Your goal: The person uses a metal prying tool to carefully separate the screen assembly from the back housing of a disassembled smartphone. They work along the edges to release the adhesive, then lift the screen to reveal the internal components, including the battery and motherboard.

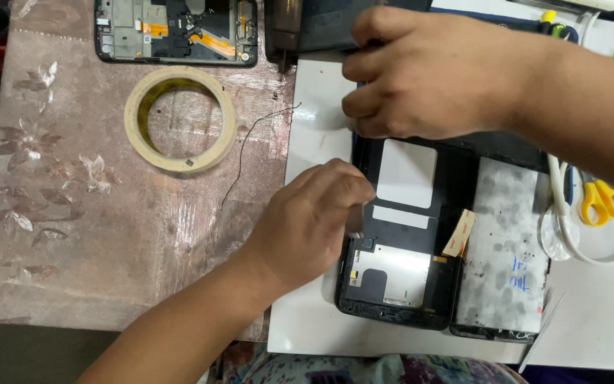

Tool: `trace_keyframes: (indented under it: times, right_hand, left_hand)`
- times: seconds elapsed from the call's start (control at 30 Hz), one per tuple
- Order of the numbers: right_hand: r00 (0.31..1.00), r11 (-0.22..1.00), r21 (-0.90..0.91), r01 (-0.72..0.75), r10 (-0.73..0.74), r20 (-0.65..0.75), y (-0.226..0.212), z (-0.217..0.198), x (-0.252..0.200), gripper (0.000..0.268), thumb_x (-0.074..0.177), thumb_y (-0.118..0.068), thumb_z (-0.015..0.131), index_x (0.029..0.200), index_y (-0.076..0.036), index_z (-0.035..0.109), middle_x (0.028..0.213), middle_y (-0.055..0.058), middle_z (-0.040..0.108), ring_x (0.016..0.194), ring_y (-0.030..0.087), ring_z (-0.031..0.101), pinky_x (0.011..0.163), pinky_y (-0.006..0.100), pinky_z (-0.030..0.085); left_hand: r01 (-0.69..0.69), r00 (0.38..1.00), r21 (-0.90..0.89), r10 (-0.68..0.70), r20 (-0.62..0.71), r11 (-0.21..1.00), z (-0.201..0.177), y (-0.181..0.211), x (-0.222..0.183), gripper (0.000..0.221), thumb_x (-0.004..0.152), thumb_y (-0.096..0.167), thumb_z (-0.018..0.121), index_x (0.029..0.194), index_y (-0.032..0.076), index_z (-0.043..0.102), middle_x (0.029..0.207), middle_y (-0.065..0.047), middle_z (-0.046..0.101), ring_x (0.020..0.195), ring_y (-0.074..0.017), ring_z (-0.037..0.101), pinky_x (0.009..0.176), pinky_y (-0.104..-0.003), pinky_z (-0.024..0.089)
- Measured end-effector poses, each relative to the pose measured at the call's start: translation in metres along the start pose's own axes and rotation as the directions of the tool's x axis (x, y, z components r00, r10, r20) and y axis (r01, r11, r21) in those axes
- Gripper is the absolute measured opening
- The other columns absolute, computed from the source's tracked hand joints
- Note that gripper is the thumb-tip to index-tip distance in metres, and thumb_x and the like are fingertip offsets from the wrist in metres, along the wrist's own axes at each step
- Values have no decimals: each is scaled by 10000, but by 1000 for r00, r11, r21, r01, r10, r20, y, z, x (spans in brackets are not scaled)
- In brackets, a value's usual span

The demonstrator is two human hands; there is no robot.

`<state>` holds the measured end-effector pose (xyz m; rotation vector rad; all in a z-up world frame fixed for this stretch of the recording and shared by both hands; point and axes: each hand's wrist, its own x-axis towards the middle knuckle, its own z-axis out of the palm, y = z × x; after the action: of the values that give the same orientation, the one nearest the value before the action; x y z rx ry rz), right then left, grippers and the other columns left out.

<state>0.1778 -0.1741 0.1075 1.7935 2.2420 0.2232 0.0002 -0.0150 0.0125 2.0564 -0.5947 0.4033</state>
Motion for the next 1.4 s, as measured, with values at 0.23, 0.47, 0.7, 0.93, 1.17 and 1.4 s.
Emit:
trace_keyframes:
  times: [0.23, 0.47, 0.7, 0.93, 1.17, 1.4]
  right_hand:
    - [900, 987, -3, -158, 145, 412, 6, -18, 43, 151, 836, -332, 676, 713, -266, 732, 769, -89, 650, 952, 149, 578, 982, 345, 371]
    - [701, 906, 52, -421, 288, 652, 8, -15, 61, 117, 815, -379, 739, 850, -288, 805, 875, -134, 732, 1111, 223, 454, 931, 329, 418]
    - [386, 546, 38, -837, 540, 748, 21, 26, 42, 235, 902, -273, 723, 813, -62, 778, 978, -27, 615, 550, 307, 562, 539, 456, 466]
    - [640, 828, 110, -550, 333, 692, 28, 36, 37, 187, 870, -351, 747, 849, -187, 835, 785, -27, 760, 716, 207, 590, 659, 378, 499]
    - [921, 875, 293, -386, 382, 72, 9, 5, -31, 153, 822, -278, 796, 949, -197, 826, 896, -48, 747, 828, 184, 670, 712, 367, 517]
    - [883, 896, 107, -431, 443, -158, -31, 13, -56, 174, 755, -176, 854, 902, -267, 831, 878, -119, 734, 782, 125, 600, 869, 391, 378]
  left_hand:
    - [-164, 986, 84, 163, 22, 983, 6, -1, -8, 518, 929, -43, 673, 1345, 170, 450, 1129, -90, 612, 1047, -331, 661, 862, -402, 605]
    - [-153, 987, 107, 146, 71, 982, 4, 11, -6, 297, 917, 82, 719, 1169, 114, 564, 1103, -81, 619, 1116, -335, 664, 894, -398, 612]
    - [-150, 985, 83, 142, 96, 985, 2, 15, -2, 224, 916, 96, 719, 1103, 96, 595, 1087, -70, 621, 1117, -311, 667, 894, -371, 608]
    - [-170, 982, 79, 162, 102, 982, 2, 17, -1, 185, 923, 91, 706, 1055, 87, 577, 1042, -56, 614, 1087, -296, 667, 858, -364, 605]
    - [-177, 980, 68, 169, 109, 982, 3, 13, -2, 223, 942, 82, 709, 1102, 102, 554, 1080, -56, 623, 1123, -300, 676, 856, -361, 615]
    - [-200, 977, 72, 194, 91, 977, 5, 11, -5, 302, 920, 71, 731, 1165, 104, 558, 1095, -84, 632, 1108, -328, 682, 835, -374, 617]
